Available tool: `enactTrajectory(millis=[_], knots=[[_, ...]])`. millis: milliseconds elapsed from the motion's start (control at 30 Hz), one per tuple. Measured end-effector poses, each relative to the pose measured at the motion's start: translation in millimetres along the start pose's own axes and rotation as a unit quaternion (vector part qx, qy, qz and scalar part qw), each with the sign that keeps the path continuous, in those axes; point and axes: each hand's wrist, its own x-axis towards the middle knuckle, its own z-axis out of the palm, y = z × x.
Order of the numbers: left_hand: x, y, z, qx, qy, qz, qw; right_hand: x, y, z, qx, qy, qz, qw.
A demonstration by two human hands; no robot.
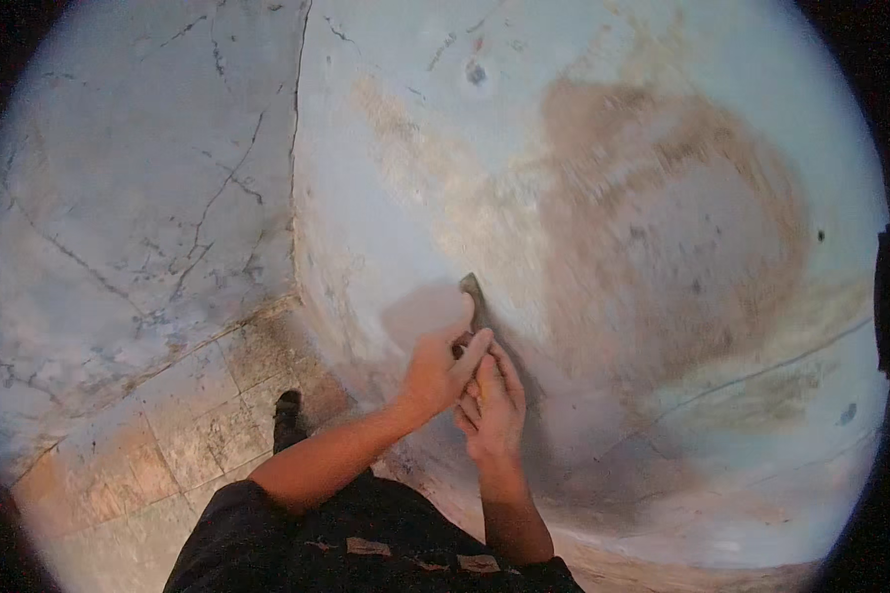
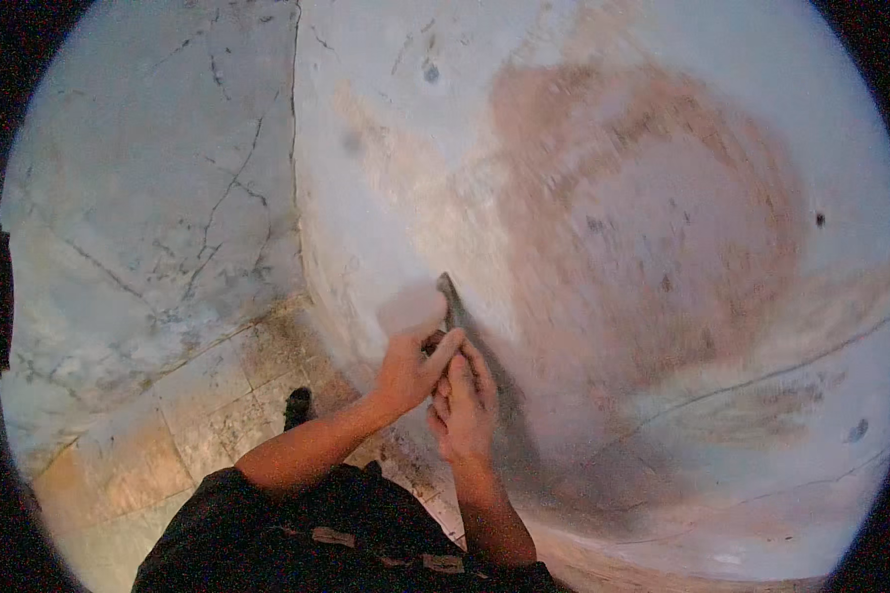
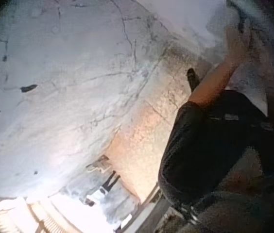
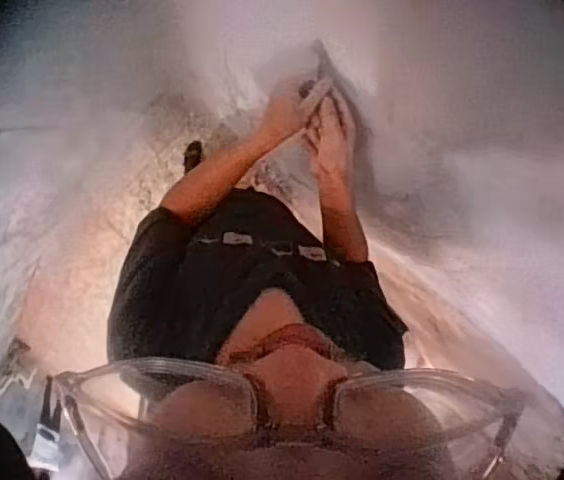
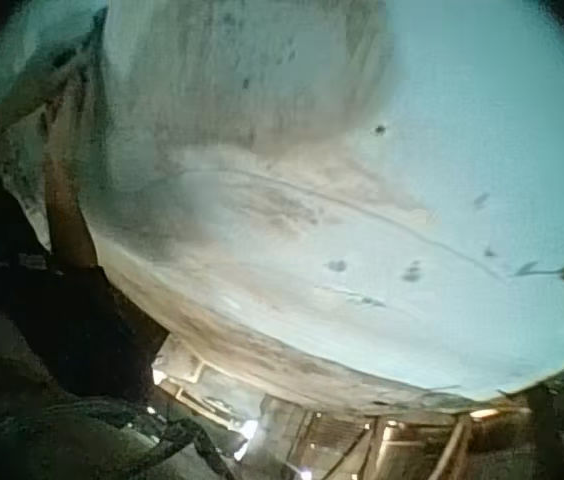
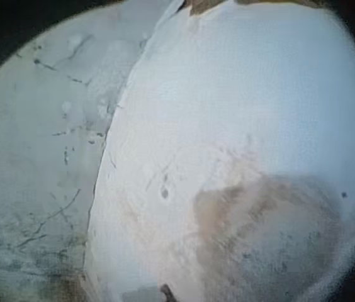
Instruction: The person scrapes old paint and plaster from a wall using a metal scraper.
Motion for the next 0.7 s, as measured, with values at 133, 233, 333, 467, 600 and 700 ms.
enactTrajectory(millis=[133,233,333,467,600,700], knots=[[-48.1,10.7,51.3,0.002,-0.048,-0.025,0.999,-51.1,-0.7,-49.7,-0.007,0.043,-0.055,0.997],[-76.4,8.4,77.4,-0.015,-0.038,-0.008,0.999,-75.1,2.0,-75.2,-0.016,0.04,-0.063,0.997],[-87.2,5.4,90.5,-0.004,-0.03,0.01,0.999,-85.3,5.6,-87.1,-0.018,0.042,-0.074,0.996],[-84.5,7.0,85.3,-0.003,-0.052,-0.003,0.999,-81.8,8.0,-83.4,-0.008,0.014,-0.079,0.997],[-72.6,4.8,75.4,-0.032,-0.04,-0.028,0.998,-67.6,9.0,-72.0,-0.007,0.003,-0.062,0.998],[-56.2,-1.5,64.8,-0.03,0.0,0.005,1.0,-49.6,7.5,-56.7,-0.003,-0.012,-0.069,0.998]])
